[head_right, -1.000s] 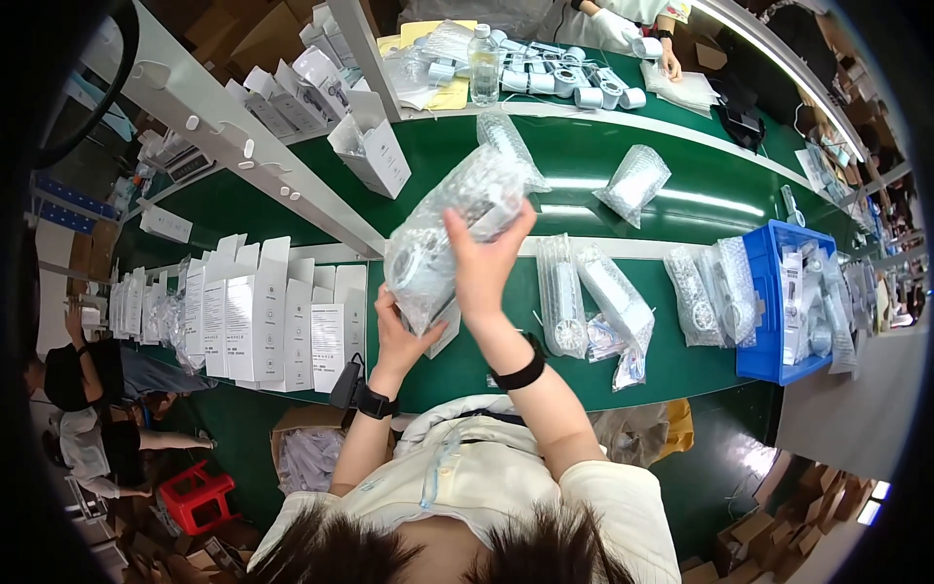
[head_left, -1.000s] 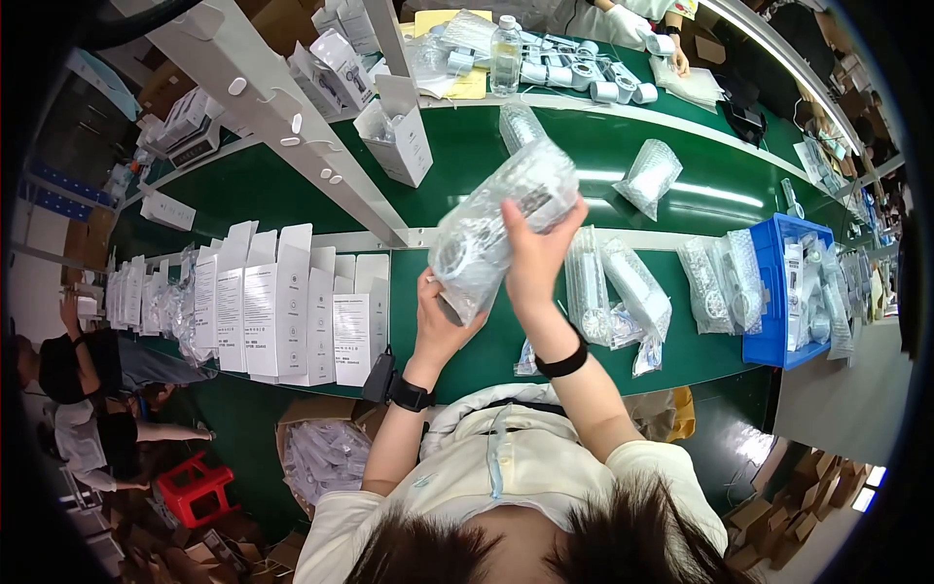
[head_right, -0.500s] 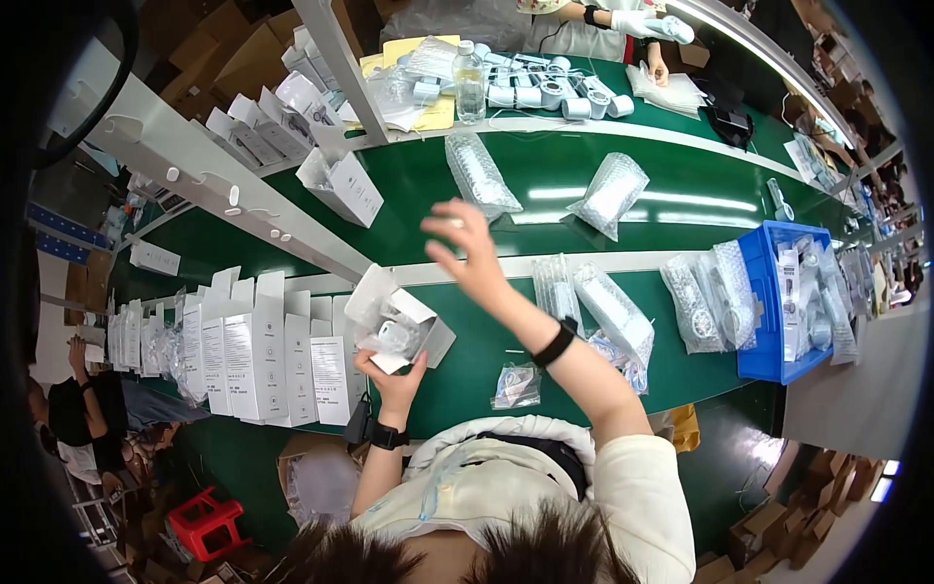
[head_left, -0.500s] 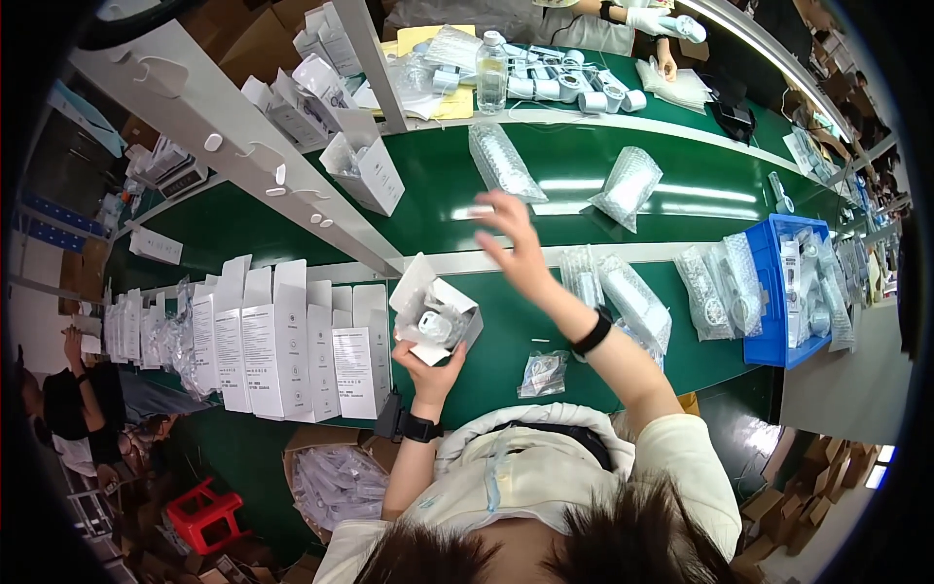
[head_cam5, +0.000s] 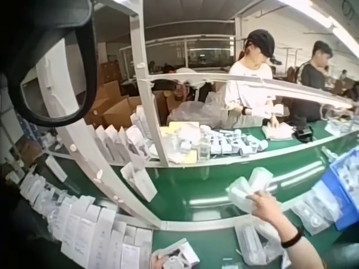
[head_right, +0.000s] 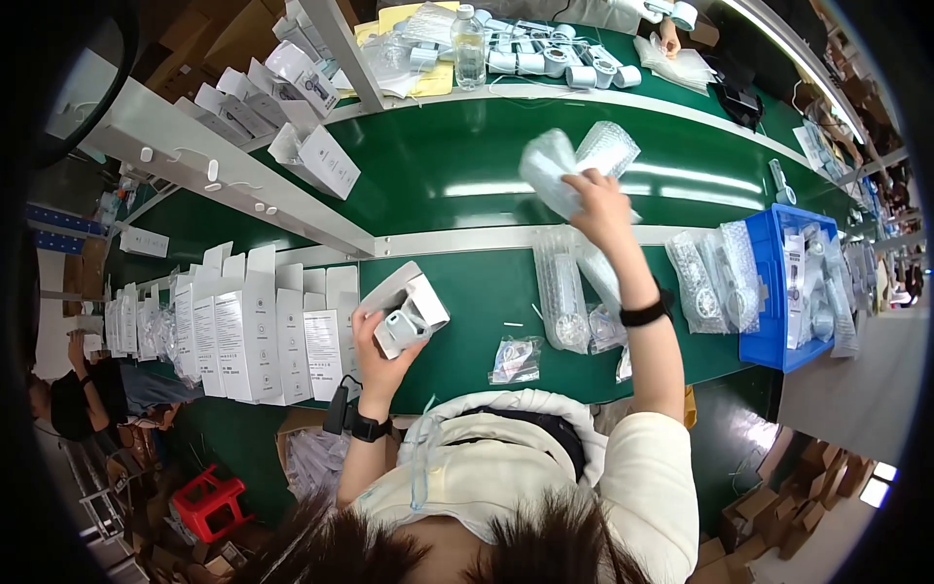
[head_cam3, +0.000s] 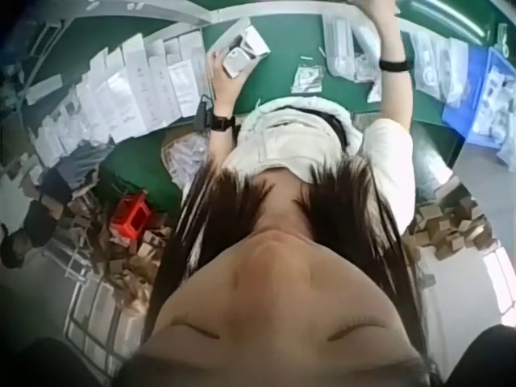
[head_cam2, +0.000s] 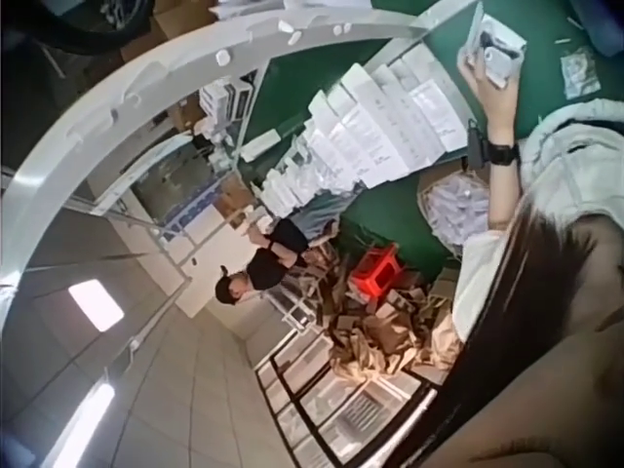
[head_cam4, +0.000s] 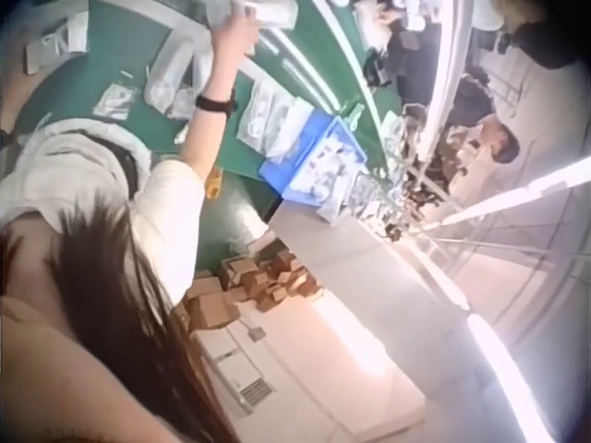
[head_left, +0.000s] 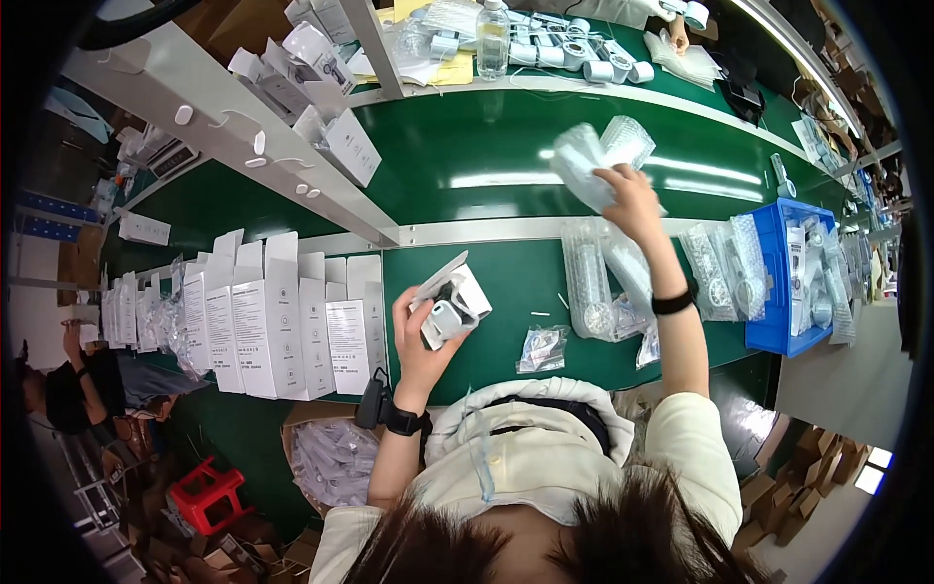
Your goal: The person packages handheld fans by hand, placing a bubble-wrapped device and a small plastic bag into a white box. They then close the box flaps, set it aside, and repeat the process.
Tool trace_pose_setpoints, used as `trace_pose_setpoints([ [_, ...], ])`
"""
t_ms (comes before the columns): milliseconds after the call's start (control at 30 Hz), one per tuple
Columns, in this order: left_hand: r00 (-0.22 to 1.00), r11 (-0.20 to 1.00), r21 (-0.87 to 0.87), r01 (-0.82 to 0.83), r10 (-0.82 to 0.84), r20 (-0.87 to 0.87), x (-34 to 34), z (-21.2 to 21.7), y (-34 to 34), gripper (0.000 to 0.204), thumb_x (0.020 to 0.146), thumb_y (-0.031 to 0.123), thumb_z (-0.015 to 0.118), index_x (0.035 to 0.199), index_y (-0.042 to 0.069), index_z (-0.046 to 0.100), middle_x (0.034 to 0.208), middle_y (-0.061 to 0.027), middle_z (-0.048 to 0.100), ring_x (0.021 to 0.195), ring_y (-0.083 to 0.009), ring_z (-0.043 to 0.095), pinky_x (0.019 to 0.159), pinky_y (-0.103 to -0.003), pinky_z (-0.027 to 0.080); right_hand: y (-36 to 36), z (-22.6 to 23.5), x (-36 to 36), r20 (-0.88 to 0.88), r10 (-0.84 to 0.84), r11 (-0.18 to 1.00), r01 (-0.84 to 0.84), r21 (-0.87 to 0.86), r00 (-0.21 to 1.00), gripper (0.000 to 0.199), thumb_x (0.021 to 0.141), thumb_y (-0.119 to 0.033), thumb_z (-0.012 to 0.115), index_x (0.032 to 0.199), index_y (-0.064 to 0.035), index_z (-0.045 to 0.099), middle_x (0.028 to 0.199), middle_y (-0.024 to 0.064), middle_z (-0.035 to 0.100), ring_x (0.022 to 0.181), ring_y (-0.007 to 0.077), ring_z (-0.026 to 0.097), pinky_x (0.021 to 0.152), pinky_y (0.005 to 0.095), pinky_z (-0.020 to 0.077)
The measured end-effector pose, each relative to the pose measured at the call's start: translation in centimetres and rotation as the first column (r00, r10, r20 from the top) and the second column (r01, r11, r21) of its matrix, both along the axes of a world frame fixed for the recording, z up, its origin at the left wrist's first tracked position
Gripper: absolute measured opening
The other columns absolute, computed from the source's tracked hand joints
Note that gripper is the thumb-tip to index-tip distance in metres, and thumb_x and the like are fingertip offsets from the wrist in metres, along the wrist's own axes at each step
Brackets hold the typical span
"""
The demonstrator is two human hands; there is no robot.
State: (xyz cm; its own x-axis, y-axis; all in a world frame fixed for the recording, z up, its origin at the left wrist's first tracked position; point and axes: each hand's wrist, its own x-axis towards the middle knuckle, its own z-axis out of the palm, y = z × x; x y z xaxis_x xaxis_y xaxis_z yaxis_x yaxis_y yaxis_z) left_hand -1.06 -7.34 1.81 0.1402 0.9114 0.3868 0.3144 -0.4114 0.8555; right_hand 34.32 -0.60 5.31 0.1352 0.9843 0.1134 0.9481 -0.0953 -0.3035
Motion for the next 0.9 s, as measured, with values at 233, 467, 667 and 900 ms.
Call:
trace_pose_setpoints([
  [233,0.966,0.979,-0.055,0.196,-0.202,-0.163,1.8,2.5,2.5,0.057,0.055,0.009,0.078,0.104,0.010,0.049,0.114,-0.0153,0.038,0.102,-0.0324,0.046,0.086,-0.035,0.039,-15.1,-1.9,7.7,0.291,-0.067,0.997,0.075,-0.014,0.954,0.054,0.057,0.002,0.060,0.107,-0.0144,0.056,0.112,0.0085,0.051,0.100,0.0294,0.050,0.081,0.0379,0.0430],
  [467,0.982,0.998,0.028,0.047,-0.041,-0.185,1.4,4.0,2.7,0.025,0.060,0.004,0.073,0.083,0.005,0.064,0.109,-0.0126,0.046,0.091,-0.0266,0.051,0.077,-0.032,0.042,-14.0,-2.4,-9.8,-0.095,0.370,0.928,-0.373,-0.013,0.924,0.049,0.063,-0.008,0.066,0.111,-0.0139,0.054,0.112,0.0102,0.049,0.105,0.0289,0.045,0.089,0.0382,0.0361],
  [667,0.998,0.976,-0.217,0.005,-0.018,-0.057,1.7,4.1,2.9,0.012,0.066,0.004,0.070,0.076,0.000,0.064,0.104,-0.0117,0.049,0.088,-0.0200,0.053,0.071,-0.027,0.042,-15.6,-8.4,-11.3,0.064,0.542,0.839,-0.535,-0.098,0.838,0.044,0.063,-0.010,0.067,0.105,-0.0147,0.056,0.099,0.0080,0.051,0.094,0.0262,0.049,0.079,0.0330,0.0406],
  [900,0.998,0.975,-0.217,-0.049,0.057,0.031,1.7,3.7,2.6,0.011,0.066,0.004,0.069,0.075,0.000,0.064,0.097,-0.0099,0.054,0.075,-0.0195,0.054,0.064,-0.028,0.042,-9.3,3.9,-12.6,-0.421,0.557,0.800,-0.598,0.041,0.716,0.034,0.065,0.000,0.058,0.097,-0.0110,0.057,0.082,0.0087,0.049,0.071,0.0262,0.054,0.060,0.0369,0.0453],
])
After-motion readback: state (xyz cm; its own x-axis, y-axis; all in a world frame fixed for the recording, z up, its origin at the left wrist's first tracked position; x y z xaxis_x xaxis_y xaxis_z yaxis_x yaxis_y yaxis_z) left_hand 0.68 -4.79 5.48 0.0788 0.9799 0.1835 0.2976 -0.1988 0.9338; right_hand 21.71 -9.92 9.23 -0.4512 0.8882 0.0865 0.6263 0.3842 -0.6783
